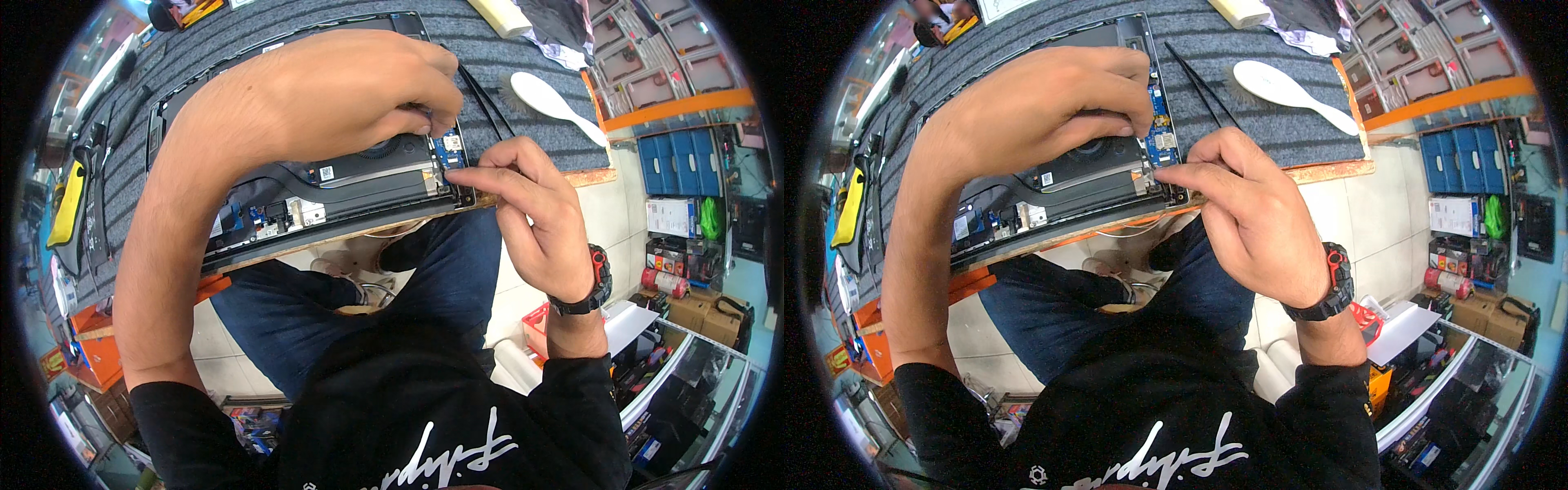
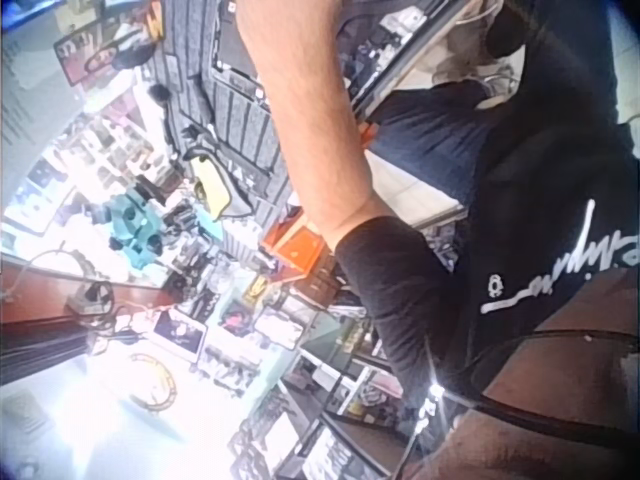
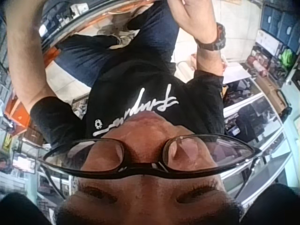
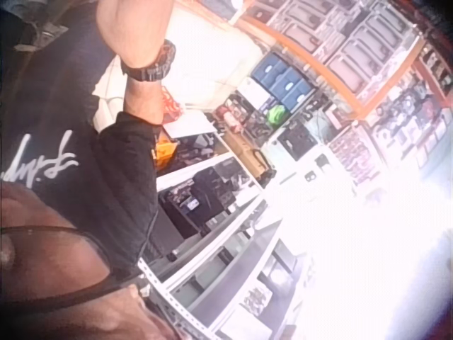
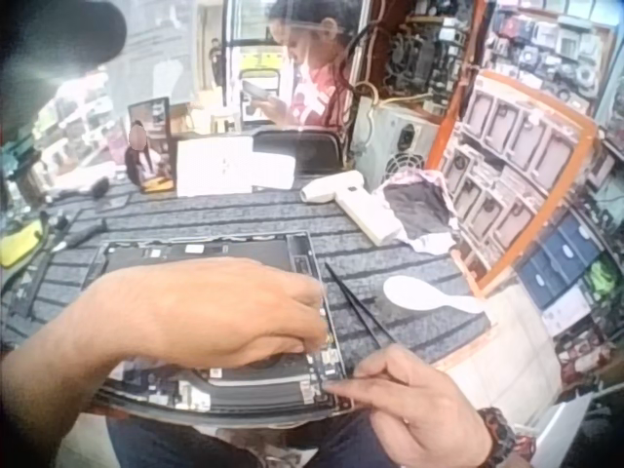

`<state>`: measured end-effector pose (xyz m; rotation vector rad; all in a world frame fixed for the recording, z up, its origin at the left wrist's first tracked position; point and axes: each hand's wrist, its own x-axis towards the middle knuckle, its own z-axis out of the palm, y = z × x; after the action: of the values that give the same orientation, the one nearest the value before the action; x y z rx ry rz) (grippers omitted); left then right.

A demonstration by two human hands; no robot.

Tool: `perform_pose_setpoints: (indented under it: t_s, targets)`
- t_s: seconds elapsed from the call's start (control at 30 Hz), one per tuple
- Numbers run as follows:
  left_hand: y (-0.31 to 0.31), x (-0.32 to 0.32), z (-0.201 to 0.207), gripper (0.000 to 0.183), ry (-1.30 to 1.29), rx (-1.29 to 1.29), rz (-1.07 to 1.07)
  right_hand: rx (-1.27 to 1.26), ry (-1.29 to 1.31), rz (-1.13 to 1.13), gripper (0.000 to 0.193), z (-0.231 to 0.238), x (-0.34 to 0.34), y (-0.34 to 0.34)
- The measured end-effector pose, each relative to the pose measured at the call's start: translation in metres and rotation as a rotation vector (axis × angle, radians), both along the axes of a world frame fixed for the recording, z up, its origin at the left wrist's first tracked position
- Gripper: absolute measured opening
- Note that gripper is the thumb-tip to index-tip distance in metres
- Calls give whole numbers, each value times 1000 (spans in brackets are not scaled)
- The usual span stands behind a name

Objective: The person works on a disassembled laptop, using tweezers to adjust internal components and a plastic spoon to clean the chassis. They connect ribbon cables and connectors, then remove and wipe the laptop battery with a yellow cloth.

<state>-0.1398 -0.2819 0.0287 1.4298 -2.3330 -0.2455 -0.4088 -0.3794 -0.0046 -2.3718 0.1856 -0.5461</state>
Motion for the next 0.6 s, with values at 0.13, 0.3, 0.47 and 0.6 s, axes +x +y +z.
perform_pose_setpoints:
  t_s: [0.13, 0.3, 0.47, 0.6]
  targets:
    - [-7, -2, 0, 14, 6, -56, -58, 7, -2, 23, 54, 1, 2, -2]
    - [-7, -10, -3, 13, -28, -70, -39, -18, 52, 67, 52, 6, 3, -5]
    - [-4, -13, -3, 13, -73, -88, 7, -75, 66, 54, 36, 10, 1, 2]
    - [-3, -13, -4, 13, -103, -87, 19, -252, 47, 2, 45, 6, 1, 10]
